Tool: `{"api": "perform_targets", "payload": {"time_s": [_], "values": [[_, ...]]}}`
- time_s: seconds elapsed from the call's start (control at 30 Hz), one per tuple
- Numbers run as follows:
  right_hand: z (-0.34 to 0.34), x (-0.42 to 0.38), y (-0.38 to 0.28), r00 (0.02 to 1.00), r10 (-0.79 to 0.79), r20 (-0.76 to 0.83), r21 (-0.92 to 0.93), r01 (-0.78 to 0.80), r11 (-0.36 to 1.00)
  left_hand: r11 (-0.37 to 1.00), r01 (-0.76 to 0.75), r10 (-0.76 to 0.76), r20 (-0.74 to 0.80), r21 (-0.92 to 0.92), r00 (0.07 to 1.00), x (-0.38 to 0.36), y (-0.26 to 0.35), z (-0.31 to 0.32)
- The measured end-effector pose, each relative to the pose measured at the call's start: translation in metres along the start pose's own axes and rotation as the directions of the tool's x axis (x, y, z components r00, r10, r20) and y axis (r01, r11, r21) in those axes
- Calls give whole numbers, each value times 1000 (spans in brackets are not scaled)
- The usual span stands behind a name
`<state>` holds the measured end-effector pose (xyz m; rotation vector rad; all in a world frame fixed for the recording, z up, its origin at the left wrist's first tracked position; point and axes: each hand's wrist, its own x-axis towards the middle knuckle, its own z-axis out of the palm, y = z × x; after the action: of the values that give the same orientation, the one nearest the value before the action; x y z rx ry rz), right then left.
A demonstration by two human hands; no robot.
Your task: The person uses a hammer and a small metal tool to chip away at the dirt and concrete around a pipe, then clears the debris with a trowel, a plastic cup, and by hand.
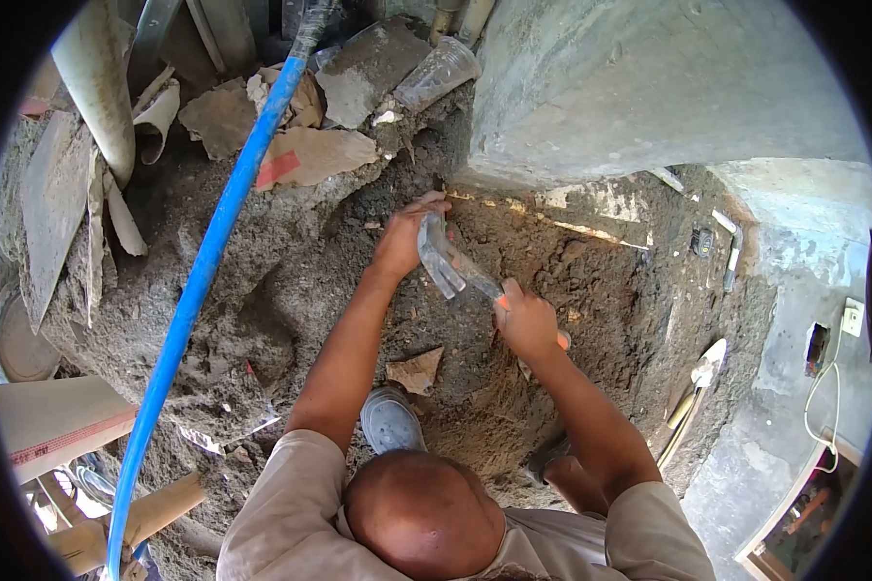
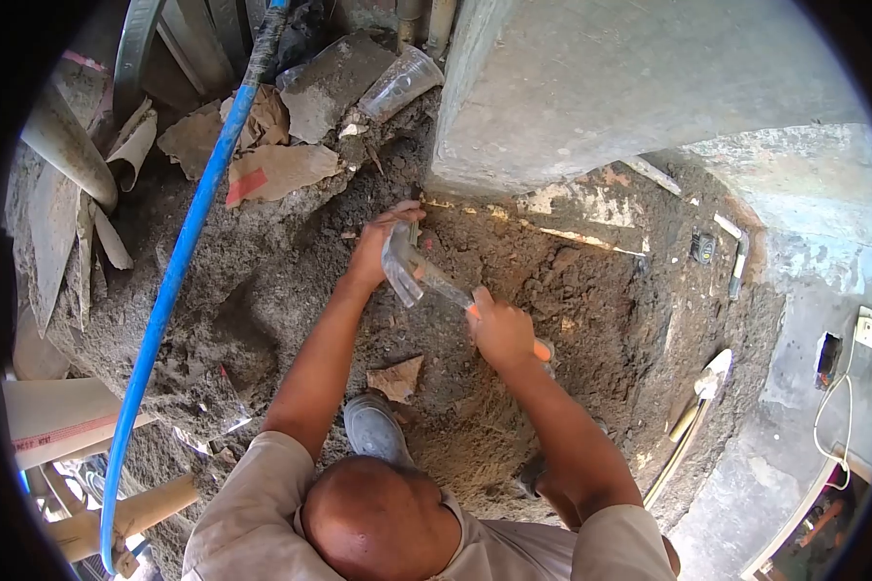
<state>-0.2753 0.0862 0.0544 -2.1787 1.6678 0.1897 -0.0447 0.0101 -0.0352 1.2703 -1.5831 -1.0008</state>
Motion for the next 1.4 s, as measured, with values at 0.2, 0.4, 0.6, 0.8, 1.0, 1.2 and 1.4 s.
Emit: {"api": "perform_targets", "payload": {"time_s": [0.2, 0.4, 0.6, 0.8, 1.0, 1.2, 1.4], "values": [[-8, -27, 10, 985, 4, -175, 121, 17, 992, 932, -87, 169, -208, 352, 963, 5, 4, 2], [-4, -78, 25, 984, 72, -165, 239, -31, 970, 971, 15, 122, -555, 237, 823, 5, 22, -9], [-2, -91, 23, 978, 166, -127, 312, -119, 943, 989, -23, 70, -326, 146, 943, 4, 20, 9], [-10, -88, 11, 973, 184, -141, 361, -123, 924, 927, 372, -362, -158, 39, 919, 3, 70, -3], [-17, -87, 1, 967, 211, -142, 434, -130, 891, 980, 39, 31, -340, 196, 940, -17, 51, 15], [-27, -82, -10, 956, 181, -232, 420, -70, 905, 958, 224, -259, -201, -180, 945, -14, 50, 47], [-47, -95, -2, 951, 221, -216, 414, -116, 903, 994, 11, 26, -334, 107, 942, -27, 75, 72]]}}
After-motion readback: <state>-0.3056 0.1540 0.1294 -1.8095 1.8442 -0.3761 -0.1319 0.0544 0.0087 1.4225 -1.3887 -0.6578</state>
